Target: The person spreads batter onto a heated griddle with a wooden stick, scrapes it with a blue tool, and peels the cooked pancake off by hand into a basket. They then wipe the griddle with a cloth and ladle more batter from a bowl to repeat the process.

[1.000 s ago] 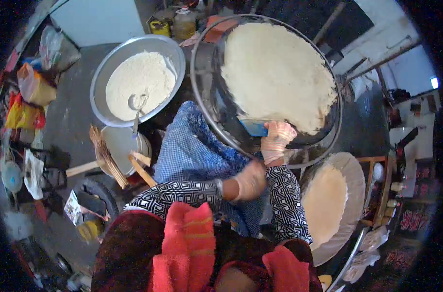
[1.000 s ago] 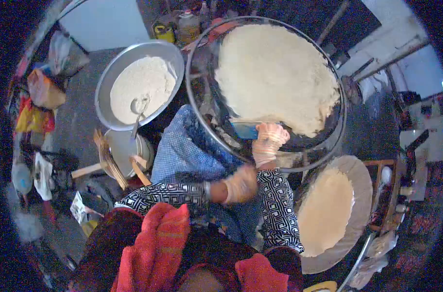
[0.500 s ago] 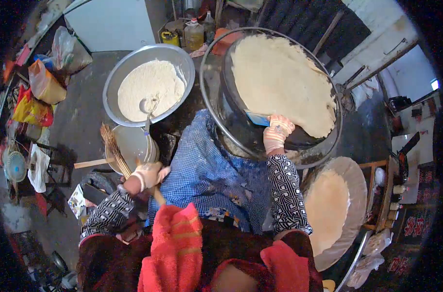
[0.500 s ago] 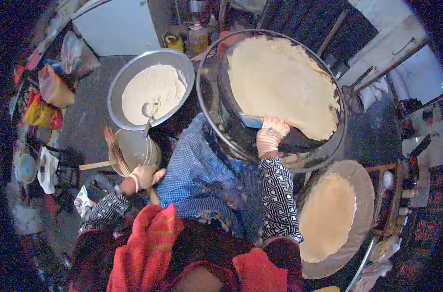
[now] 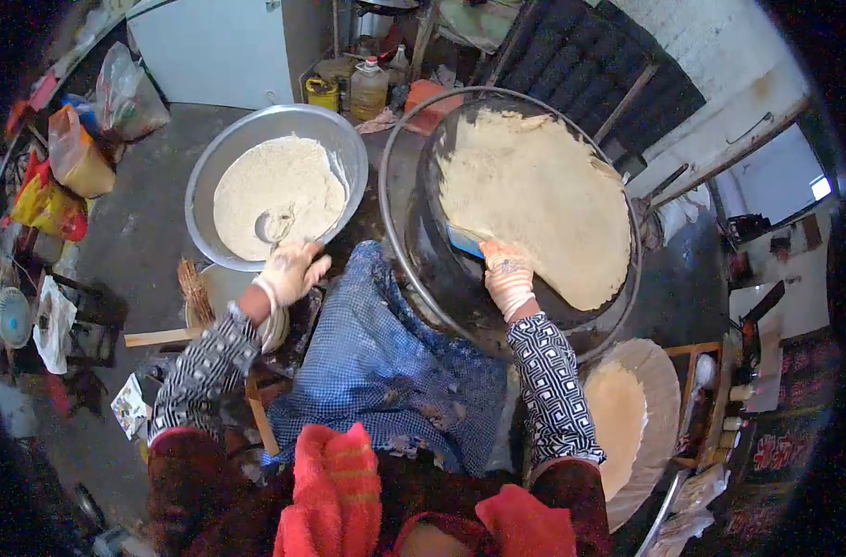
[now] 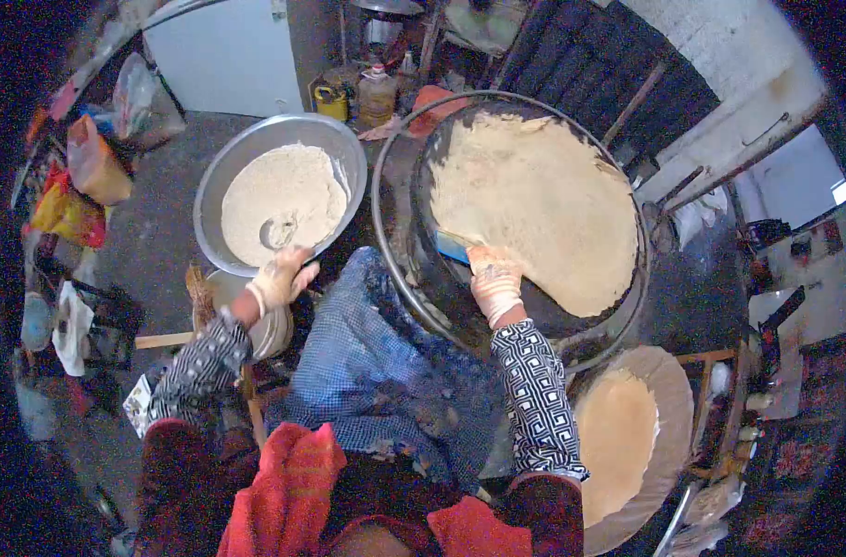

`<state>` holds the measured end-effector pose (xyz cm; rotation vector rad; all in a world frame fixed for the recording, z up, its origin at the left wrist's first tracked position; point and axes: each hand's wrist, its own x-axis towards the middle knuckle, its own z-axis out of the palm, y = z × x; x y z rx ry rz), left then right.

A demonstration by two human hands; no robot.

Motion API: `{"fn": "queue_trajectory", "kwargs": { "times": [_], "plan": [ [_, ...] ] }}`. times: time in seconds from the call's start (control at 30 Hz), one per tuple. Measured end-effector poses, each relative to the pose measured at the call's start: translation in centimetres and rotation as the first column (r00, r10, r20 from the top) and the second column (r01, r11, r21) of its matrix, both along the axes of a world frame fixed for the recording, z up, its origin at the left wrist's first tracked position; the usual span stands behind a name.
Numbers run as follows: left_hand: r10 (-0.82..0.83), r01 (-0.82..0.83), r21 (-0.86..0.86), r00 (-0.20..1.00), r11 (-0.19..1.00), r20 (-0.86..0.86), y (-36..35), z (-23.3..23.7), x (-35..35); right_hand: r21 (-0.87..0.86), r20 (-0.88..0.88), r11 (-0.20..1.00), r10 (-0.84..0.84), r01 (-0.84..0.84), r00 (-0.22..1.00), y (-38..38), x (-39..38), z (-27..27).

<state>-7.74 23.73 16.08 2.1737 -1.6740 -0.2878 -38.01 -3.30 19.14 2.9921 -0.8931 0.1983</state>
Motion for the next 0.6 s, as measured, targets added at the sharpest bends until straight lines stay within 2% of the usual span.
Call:
{"fn": "queue_trajectory", "kwargs": {
  "times": [0.03, 0.07, 0.1, 0.13, 0.17, 0.23, 0.3, 0.33, 0.37, 0.43, 0.5, 0.53, 0.6],
  "plan": [
    [-0.037, 0.04, -0.116, 0.999, 0.992, 0.025, -1.9, 0.5, 0.5, 0.007, -0.106, 0.998, -0.062, 0.063, 0.992, 0.4, 0.6, 1.0],
    [-0.063, 0.072, -0.174, 0.997, 0.982, 0.053, -4.0, 0.2, 1.3, -0.009, -0.097, 0.999, -0.054, 0.053, 0.994, 0.5, 0.8, 1.7],
    [-0.095, 0.109, -0.141, 0.99, 0.984, 0.101, -6.1, 1.2, 1.5, -0.011, -0.103, 0.999, -0.053, 0.052, 0.993, 0.2, 0.5, 1.1],
    [-0.129, 0.154, -0.148, 0.978, 0.977, 0.167, -8.4, 0.9, 2.2, -0.046, -0.035, 0.999, -0.022, 0.02, 0.999, -0.3, 0.3, 0.1],
    [-0.125, 0.149, -0.148, 0.979, 0.978, 0.162, -10.5, 0.7, 2.6, -0.082, 0.034, 0.997, 0.015, -0.012, 0.999, -0.8, 0.3, -0.5],
    [-0.312, 0.419, -0.184, 0.849, 0.889, 0.427, -13.3, 0.2, 2.3, -0.062, 0.014, 0.997, -0.036, 0.036, 0.999, -0.1, 0.4, -0.1],
    [-0.488, 0.536, 0.026, 0.747, 0.844, 0.451, -15.8, -1.6, 1.5, -0.092, 0.014, 0.995, -0.037, 0.038, 0.999, -1.0, 0.5, -1.1],
    [-0.527, 0.556, 0.068, 0.733, 0.829, 0.43, -16.1, -1.5, 0.1, -0.087, 0.01, 0.996, -0.034, 0.035, 0.999, -1.5, 0.6, -1.5],
    [-0.583, 0.546, 0.21, 0.729, 0.811, 0.359, -16.4, -1.4, -1.6, -0.137, 0.048, 0.991, 0.0, 0.007, 0.999, -2.2, 0.7, -1.8],
    [-0.515, 0.53, 0.059, 0.784, 0.846, 0.345, -14.4, -2.3, -5.3, -0.167, 0.085, 0.986, 0.028, -0.013, 0.996, -3.1, 1.0, -2.3],
    [-0.47, 0.476, 0.015, 0.861, 0.879, 0.197, -11.5, -1.6, -10.5, -0.205, 0.036, 0.978, 0.05, -0.041, 0.998, -2.7, 1.3, -1.6],
    [-0.434, 0.432, 0.043, 0.89, 0.901, 0.141, -10.7, -1.0, -13.2, -0.183, -0.018, 0.983, 0.019, -0.022, 1.0, -3.0, 1.7, -1.6],
    [-0.377, 0.367, 0.111, 0.921, 0.924, 0.096, -10.0, -0.5, -19.1, -0.182, 0.009, 0.983, 0.011, -0.009, 1.0, -3.6, 2.3, -1.8]
  ]
}}
